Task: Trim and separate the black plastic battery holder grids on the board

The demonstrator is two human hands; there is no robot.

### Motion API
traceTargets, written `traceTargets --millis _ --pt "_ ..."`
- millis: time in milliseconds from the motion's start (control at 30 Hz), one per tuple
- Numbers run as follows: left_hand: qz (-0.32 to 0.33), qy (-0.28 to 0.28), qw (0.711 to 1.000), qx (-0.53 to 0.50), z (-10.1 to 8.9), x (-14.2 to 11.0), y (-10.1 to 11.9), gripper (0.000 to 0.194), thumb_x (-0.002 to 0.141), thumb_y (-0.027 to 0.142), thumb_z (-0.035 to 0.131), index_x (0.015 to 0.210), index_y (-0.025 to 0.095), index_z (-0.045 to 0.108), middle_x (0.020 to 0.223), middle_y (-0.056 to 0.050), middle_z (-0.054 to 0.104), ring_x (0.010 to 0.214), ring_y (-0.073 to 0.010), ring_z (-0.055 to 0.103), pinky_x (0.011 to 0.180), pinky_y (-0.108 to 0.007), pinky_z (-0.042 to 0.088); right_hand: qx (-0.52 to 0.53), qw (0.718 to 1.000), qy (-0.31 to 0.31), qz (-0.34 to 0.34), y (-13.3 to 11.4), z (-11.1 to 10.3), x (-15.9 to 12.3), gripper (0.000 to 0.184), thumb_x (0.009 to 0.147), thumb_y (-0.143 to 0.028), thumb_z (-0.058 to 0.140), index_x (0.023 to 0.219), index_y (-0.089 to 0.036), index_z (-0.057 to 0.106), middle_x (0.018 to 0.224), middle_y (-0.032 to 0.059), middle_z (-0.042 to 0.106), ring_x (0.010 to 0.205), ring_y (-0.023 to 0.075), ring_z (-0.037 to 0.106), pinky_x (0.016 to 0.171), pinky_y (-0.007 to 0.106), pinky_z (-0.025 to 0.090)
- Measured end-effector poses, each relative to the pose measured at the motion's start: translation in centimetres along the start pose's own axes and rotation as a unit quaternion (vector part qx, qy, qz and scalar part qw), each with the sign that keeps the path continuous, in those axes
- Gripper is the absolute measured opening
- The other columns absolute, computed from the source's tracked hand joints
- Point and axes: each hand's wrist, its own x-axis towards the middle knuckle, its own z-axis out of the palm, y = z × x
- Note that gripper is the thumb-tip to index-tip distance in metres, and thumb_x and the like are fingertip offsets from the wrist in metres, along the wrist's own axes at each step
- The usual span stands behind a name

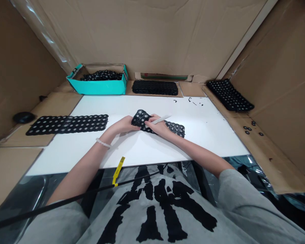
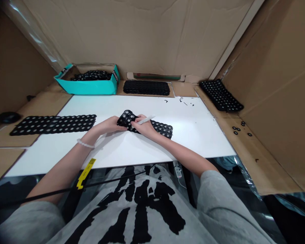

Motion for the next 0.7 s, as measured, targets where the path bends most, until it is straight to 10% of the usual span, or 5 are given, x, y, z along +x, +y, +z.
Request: traceTargets --millis 700 --pt "-0.075 -0.056 0.96 -0.265 1.3 0.2 0.1 0.029 0.056 0.027 0.081 0.079 0.015 0.069 0.083 -0.007 0.072 0.078 -0.0206 0.063 0.071 -0.031 0.049 -0.032 0.997 0.043 -0.049 0.0 0.5 -0.3 0.032 0.086 -0.035 0.054 0.058 -0.019 0.05 0.081 0.0009 0.046 0.077 0.0147 0.051 0.081 0.028 0.041"
